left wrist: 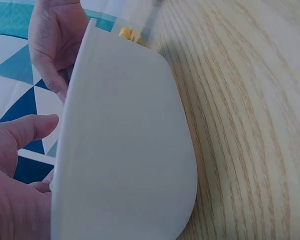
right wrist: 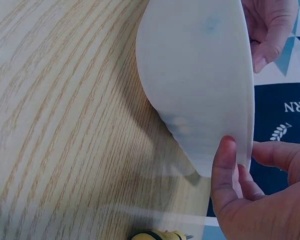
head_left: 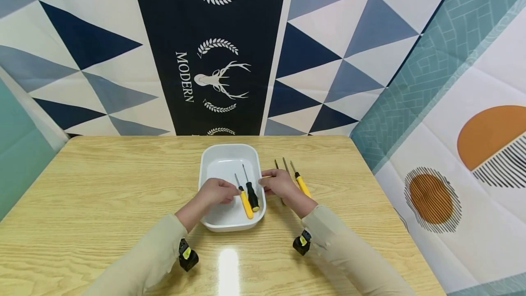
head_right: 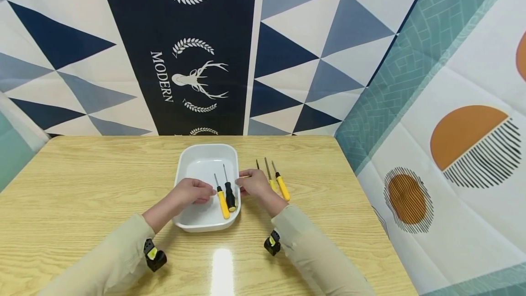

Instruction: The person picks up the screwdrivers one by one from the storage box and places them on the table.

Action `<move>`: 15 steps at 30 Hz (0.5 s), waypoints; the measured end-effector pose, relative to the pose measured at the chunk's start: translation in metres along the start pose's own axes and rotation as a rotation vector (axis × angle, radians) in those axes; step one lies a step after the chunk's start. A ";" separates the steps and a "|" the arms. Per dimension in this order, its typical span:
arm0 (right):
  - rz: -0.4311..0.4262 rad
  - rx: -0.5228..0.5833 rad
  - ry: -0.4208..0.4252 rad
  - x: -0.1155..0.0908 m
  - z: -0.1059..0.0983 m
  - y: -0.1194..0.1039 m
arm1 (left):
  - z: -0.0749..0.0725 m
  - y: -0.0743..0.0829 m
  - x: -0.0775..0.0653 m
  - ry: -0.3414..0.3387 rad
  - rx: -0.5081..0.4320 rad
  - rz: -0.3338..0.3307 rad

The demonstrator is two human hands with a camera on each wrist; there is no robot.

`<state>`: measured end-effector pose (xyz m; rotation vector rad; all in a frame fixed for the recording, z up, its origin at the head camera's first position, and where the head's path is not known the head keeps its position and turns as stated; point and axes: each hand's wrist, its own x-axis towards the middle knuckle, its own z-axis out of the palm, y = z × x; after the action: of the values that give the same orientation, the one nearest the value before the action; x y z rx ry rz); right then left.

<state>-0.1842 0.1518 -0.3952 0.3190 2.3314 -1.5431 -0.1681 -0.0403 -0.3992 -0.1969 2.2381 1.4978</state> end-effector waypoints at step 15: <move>0.004 -0.005 0.008 0.002 0.001 0.000 | 0.004 -0.002 0.007 -0.029 -0.204 -0.073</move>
<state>-0.1858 0.1507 -0.3964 0.3284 2.3387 -1.5366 -0.1727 -0.0364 -0.4054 -0.3134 2.0316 1.6769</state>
